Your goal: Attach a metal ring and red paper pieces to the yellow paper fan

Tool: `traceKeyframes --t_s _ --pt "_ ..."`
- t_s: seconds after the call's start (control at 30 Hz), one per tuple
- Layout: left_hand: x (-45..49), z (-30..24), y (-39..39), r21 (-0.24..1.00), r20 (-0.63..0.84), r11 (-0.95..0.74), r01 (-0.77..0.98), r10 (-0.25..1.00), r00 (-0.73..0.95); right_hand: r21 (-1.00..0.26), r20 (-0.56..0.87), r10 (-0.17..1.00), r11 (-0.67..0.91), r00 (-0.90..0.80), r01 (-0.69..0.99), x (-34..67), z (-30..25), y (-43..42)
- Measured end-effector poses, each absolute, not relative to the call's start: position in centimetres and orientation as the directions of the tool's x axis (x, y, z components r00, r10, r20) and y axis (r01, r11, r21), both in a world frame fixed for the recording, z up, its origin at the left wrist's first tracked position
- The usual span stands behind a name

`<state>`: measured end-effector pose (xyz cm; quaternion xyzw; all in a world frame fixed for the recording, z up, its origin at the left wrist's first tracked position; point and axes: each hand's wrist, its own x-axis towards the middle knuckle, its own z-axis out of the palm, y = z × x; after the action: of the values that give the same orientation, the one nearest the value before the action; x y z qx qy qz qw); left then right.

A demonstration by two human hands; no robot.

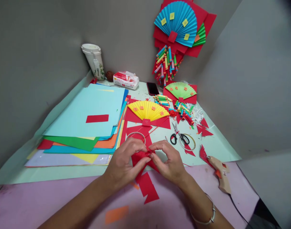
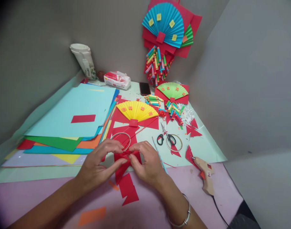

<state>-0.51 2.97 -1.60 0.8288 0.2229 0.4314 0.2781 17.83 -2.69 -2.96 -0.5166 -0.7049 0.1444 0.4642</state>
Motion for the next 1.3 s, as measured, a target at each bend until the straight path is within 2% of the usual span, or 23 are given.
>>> traceKeyframes --t_s 0.6,0.87,1.1,1.3 --pt "-0.4 -1.6 2.7 0.615 0.612 -0.765 0.189 0.615 0.497 -0.666 0.544 0.838 0.455 -0.033 0.591 17.3 -2.7 -3.0" --pt "-0.9 -1.6 3.1 0.624 0.633 -0.768 0.143 0.605 0.482 -0.780 0.447 0.894 0.412 -0.042 0.471 17.9 -1.8 -3.1" --pt "-1.0 -1.9 3.3 0.609 0.635 -0.786 0.107 0.564 0.527 -0.821 0.431 0.902 0.408 -0.035 0.400 17.7 -1.7 -3.3" --pt "-0.7 -1.8 3.1 0.682 0.560 -0.710 0.175 0.661 0.499 -0.809 0.447 0.894 0.398 0.015 0.432 17.6 -1.8 -3.2"
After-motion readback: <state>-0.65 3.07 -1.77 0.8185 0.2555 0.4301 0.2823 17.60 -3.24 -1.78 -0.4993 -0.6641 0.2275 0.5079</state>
